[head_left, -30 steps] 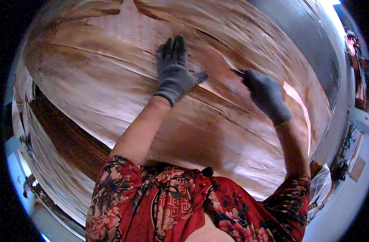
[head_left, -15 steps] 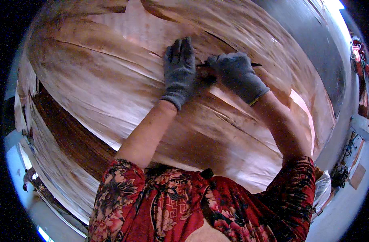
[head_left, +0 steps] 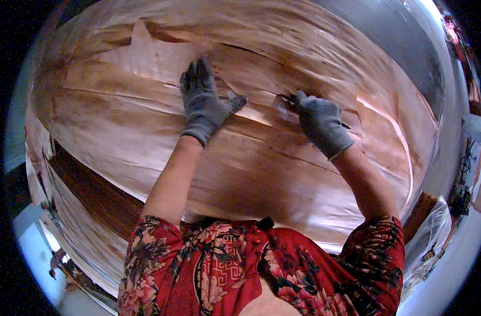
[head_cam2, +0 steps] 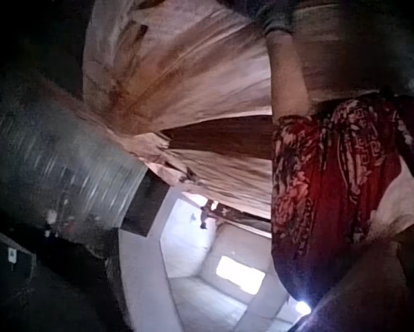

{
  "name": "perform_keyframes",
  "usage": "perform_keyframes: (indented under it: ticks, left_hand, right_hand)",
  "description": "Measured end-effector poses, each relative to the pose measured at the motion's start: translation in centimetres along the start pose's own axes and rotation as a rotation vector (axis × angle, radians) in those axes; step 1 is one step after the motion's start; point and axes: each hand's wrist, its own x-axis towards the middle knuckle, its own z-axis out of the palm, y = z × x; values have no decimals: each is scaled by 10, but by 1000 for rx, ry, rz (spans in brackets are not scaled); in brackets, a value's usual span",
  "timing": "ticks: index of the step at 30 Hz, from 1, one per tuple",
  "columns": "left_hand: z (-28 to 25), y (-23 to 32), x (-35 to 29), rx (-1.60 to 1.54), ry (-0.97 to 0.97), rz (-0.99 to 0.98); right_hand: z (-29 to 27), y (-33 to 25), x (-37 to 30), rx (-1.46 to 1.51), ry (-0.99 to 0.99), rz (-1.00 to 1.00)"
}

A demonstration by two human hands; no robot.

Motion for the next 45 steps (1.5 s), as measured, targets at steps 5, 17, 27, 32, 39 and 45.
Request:
perform_keyframes:
  ticks: [5,17,27,32,39,45]
  left_hand:
    - [-1,-6,2,36,-70,-23]
    - [11,-23,0,87,5,23]
    - [27,-14,4,62,46,56]
    - [37,-4,10,32,27,35]
    - [33,29,17,-23,-43,-40]
    - [39,18,21,-24,28,-4]
  right_hand:
    - [13,15,-19,-51,-23,95]
    - [16,60,-90,-48,4,168]
    - [44,80,-155,-15,-92,418]
    - [53,88,-182,-20,-110,577]
    - [38,97,-201,19,64,549]
    - [-10,41,-59,242,438,238]
